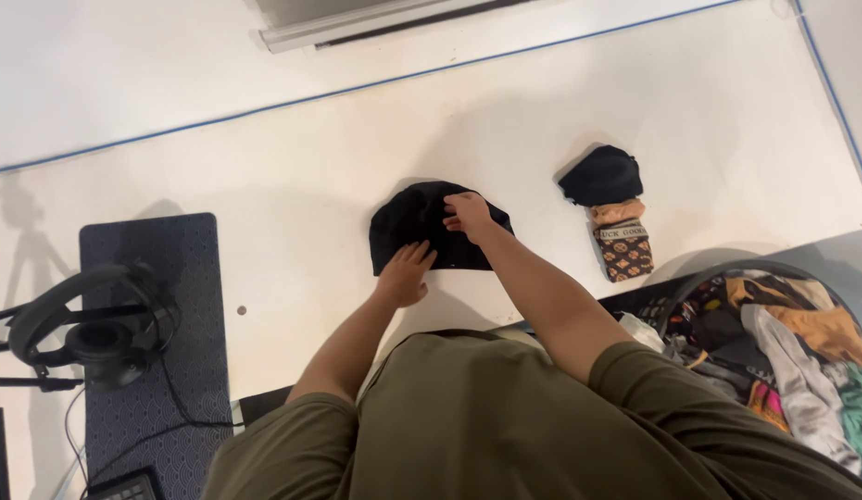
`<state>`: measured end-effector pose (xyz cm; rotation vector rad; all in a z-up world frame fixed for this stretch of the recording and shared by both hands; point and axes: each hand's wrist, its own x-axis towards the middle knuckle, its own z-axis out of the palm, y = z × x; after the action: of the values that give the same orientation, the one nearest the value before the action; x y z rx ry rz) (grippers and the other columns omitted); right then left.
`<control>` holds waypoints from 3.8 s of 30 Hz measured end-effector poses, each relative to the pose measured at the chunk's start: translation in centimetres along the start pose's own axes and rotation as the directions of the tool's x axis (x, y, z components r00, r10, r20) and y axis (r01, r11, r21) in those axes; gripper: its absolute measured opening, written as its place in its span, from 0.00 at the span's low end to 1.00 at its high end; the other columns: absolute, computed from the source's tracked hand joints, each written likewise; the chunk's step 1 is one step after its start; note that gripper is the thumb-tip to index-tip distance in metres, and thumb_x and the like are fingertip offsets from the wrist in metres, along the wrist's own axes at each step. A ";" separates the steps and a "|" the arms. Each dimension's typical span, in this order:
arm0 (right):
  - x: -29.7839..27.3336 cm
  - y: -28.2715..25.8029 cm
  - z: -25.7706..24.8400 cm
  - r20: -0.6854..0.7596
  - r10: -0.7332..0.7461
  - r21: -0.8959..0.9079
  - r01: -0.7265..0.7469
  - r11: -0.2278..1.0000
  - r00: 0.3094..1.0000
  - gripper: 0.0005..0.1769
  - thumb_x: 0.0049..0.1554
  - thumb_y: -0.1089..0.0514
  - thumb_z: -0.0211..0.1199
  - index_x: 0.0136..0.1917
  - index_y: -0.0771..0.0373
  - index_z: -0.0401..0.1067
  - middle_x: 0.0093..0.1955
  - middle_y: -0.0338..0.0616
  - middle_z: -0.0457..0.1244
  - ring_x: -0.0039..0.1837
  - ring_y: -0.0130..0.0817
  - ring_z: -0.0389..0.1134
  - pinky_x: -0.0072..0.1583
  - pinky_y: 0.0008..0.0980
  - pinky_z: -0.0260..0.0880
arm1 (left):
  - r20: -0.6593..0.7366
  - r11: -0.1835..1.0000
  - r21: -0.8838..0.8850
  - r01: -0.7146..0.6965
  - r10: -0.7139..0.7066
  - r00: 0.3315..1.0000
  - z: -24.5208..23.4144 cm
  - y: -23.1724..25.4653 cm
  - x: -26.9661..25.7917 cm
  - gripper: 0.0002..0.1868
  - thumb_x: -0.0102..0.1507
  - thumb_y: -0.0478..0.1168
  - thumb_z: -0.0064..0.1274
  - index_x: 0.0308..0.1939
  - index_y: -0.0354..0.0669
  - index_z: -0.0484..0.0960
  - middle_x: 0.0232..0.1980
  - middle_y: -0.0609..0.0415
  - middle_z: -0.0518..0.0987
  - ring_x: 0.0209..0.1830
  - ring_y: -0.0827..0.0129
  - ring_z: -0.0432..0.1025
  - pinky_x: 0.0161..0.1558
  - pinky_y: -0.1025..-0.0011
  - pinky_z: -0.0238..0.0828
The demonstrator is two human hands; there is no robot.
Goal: The recorder is folding small pieces of laundry including socks and cloths on a white desk.
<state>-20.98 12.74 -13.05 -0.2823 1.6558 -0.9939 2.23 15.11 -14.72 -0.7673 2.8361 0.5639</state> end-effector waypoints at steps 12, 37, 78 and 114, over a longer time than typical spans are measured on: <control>11.2 -1.2 -1.3 -0.170 -0.004 0.379 0.069 0.923 0.985 0.18 0.56 0.68 0.62 0.59 0.63 0.64 0.46 0.49 0.67 0.44 0.38 0.70 0.47 0.35 0.76 | 0.241 0.997 -0.078 0.001 0.018 0.970 -3.3 0.5 -1.9 0.48 0.59 0.44 0.56 0.80 0.46 0.49 0.84 0.43 0.40 0.84 0.51 0.34 0.78 0.54 0.34; -8.5 7.2 -10.2 0.630 -0.547 -0.770 0.533 -0.351 0.551 0.12 0.55 0.65 0.64 0.53 0.62 0.73 0.51 0.46 0.62 0.55 0.43 0.65 0.58 0.39 0.70 | -0.261 0.999 0.049 0.013 0.000 0.965 1.2 -5.5 -2.5 0.05 0.57 0.32 0.54 0.37 0.42 0.79 0.42 0.49 0.77 0.46 0.54 0.74 0.44 0.60 0.74; 0.3 2.1 -12.2 -0.015 -0.315 -0.730 0.205 0.652 0.949 0.12 0.50 0.58 0.71 0.47 0.59 0.76 0.45 0.47 0.70 0.46 0.41 0.72 0.48 0.39 0.73 | 0.104 0.514 -0.602 0.611 -0.708 0.699 -3.2 -9.1 2.4 0.09 0.62 0.43 0.60 0.43 0.46 0.86 0.46 0.52 0.85 0.47 0.59 0.79 0.50 0.62 0.75; -0.1 -2.1 -9.5 0.238 -0.414 -0.787 0.424 0.448 0.879 0.12 0.60 0.57 0.59 0.57 0.60 0.75 0.50 0.54 0.70 0.52 0.53 0.71 0.56 0.46 0.71 | 0.025 0.677 -0.565 0.472 -0.558 0.829 -3.0 -12.4 5.4 0.12 0.64 0.44 0.58 0.48 0.45 0.88 0.46 0.48 0.86 0.46 0.56 0.79 0.51 0.60 0.75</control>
<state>-30.05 15.92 -11.32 -1.4115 1.9980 -0.4468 3.85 1.57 -17.19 -1.7079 2.3666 1.2813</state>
